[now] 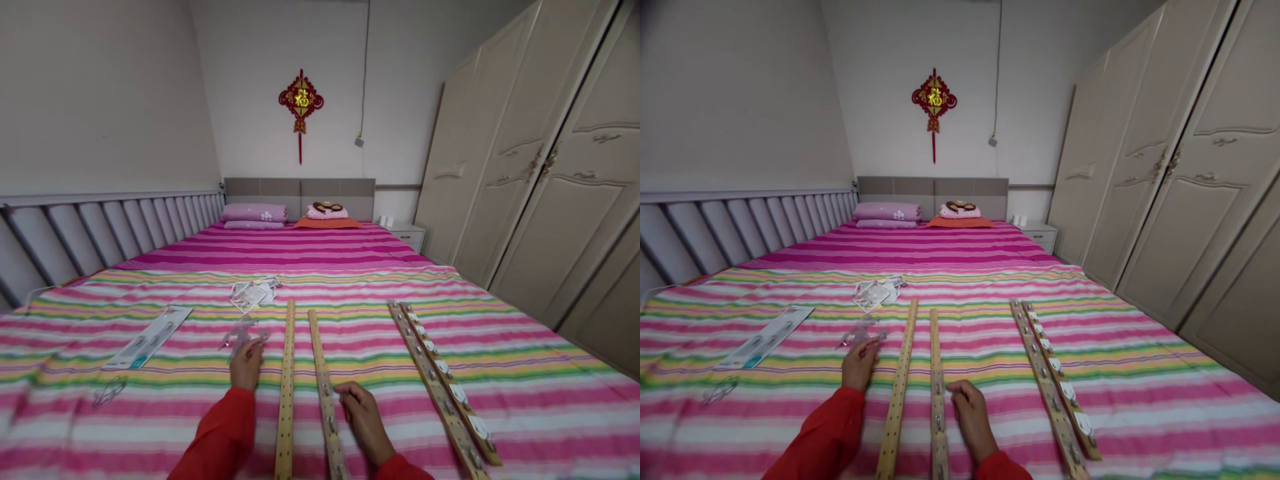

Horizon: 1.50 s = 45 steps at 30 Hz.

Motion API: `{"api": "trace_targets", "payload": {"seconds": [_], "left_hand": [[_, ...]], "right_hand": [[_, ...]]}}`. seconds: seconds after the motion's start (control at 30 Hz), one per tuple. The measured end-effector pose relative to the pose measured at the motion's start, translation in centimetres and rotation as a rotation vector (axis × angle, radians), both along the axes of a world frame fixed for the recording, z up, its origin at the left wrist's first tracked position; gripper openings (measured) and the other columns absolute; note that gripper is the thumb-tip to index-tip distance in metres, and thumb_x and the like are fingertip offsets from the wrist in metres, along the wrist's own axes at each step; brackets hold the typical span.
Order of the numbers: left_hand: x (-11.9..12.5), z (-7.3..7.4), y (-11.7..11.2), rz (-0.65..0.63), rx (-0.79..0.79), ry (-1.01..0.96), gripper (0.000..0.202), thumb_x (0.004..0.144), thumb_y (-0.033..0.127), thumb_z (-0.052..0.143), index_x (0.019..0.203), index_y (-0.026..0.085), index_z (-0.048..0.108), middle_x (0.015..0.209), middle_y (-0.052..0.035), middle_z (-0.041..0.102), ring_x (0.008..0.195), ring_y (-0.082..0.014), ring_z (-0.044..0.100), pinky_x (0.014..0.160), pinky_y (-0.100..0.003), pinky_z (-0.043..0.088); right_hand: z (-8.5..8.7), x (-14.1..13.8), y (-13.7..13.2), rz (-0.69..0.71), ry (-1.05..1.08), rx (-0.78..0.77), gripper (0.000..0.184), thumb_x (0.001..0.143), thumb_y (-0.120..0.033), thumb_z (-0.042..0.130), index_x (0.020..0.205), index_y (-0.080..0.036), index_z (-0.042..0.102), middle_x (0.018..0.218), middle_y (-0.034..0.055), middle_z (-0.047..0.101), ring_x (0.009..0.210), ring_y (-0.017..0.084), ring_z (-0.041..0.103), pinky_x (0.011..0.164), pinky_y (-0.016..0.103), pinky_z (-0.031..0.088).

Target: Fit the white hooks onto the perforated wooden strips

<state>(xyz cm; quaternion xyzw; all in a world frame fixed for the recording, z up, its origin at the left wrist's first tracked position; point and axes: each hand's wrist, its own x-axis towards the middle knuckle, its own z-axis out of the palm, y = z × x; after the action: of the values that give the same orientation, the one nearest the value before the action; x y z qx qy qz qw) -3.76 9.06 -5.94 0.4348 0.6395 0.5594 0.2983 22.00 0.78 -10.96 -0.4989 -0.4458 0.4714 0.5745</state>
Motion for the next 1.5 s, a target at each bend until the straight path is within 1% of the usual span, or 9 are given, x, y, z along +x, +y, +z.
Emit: {"api": "trace_targets", "payload": {"seconds": [0.13,0.3,0.4,0.5,0.67,0.9,1.13,1.37,1.5], "left_hand": [[0.8,-0.3,-2.0,-0.112,0.051,-0.520,0.060,0.051,0.048,0.076,0.098,0.012,0.068,0.045,0.0093,0.043,0.037,-0.0025,0.031,0.037,-0.017,0.021],[0.6,-0.9,-3.3,-0.222,0.053,-0.901,0.038,0.061,0.026,0.076,0.096,0.015,0.066,0.050,0.0090,0.047,0.037,0.0010,0.033,0.035,-0.011,0.024],[0.2,-1.5,-3.5,-0.180,0.050,-1.036,0.021,0.070,0.011,0.065,0.090,0.016,0.065,0.057,0.0045,0.057,0.042,-0.0006,0.046,0.039,-0.009,0.033],[0.0,-1.8,-3.7,-0.156,0.036,-1.103,0.019,0.075,0.002,0.054,0.084,0.015,0.064,0.069,-0.0017,0.066,0.054,-0.0043,0.059,0.048,-0.011,0.045],[-0.1,-1.7,-4.0,-0.186,0.029,-1.240,0.018,0.082,0.009,0.048,0.075,0.011,0.064,0.072,-0.0061,0.067,0.062,-0.0083,0.062,0.057,-0.018,0.051],[-0.1,-2.4,-3.9,-0.247,0.090,-1.269,0.013,0.079,0.003,0.054,0.072,0.011,0.061,0.066,-0.0022,0.060,0.053,-0.0049,0.053,0.051,-0.015,0.045],[-0.4,-1.9,-4.3,-0.294,0.118,-1.349,0.030,0.083,0.019,0.054,0.055,0.016,0.043,0.057,0.0009,0.050,0.047,-0.0051,0.045,0.046,-0.017,0.040],[0.9,-2.0,-4.3,-0.162,0.022,-0.979,0.020,0.070,0.022,0.069,0.066,0.014,0.051,0.051,0.0019,0.057,0.039,-0.0034,0.046,0.039,-0.013,0.033],[1.6,-1.9,-4.5,-0.104,-0.123,-0.853,0.027,0.076,0.031,0.063,0.060,0.013,0.051,0.050,-0.0047,0.062,0.038,-0.0075,0.053,0.037,-0.014,0.036]], "right_hand": [[0.6,0.0,-0.2,0.031,0.060,-0.033,0.016,0.063,-0.027,0.057,0.070,-0.017,0.068,0.043,-0.0068,0.039,0.042,0.010,0.033,0.043,0.023,0.025],[0.7,0.1,-0.3,0.026,0.091,-0.049,0.018,0.063,-0.029,0.059,0.072,-0.016,0.068,0.042,-0.0067,0.041,0.041,0.010,0.034,0.043,0.023,0.024],[0.5,0.2,-0.4,0.021,0.096,-0.038,0.020,0.063,-0.030,0.059,0.073,-0.015,0.069,0.043,-0.0066,0.042,0.041,0.010,0.035,0.043,0.023,0.024],[0.3,0.3,-0.3,0.028,0.091,-0.028,0.021,0.062,-0.030,0.061,0.074,-0.015,0.069,0.044,-0.0063,0.043,0.042,0.010,0.036,0.044,0.024,0.025],[0.3,0.5,-0.4,0.030,0.086,-0.020,0.023,0.061,-0.032,0.063,0.074,-0.014,0.070,0.044,-0.0059,0.044,0.042,0.010,0.037,0.044,0.024,0.026],[0.7,0.5,-0.6,0.032,0.103,-0.036,0.021,0.060,-0.030,0.064,0.073,-0.015,0.070,0.044,-0.0056,0.045,0.043,0.010,0.037,0.044,0.024,0.026],[0.9,0.6,-0.6,0.038,0.128,-0.038,0.020,0.059,-0.031,0.065,0.072,-0.015,0.070,0.044,-0.0052,0.046,0.042,0.010,0.037,0.044,0.024,0.024],[0.8,0.5,-0.6,0.033,0.161,-0.041,0.020,0.058,-0.029,0.066,0.072,-0.015,0.069,0.042,-0.0056,0.046,0.042,0.009,0.037,0.043,0.023,0.023],[0.9,0.5,-0.7,0.041,0.159,-0.040,0.021,0.059,-0.030,0.067,0.073,-0.015,0.070,0.043,-0.0054,0.047,0.042,0.010,0.038,0.043,0.023,0.024]]}}
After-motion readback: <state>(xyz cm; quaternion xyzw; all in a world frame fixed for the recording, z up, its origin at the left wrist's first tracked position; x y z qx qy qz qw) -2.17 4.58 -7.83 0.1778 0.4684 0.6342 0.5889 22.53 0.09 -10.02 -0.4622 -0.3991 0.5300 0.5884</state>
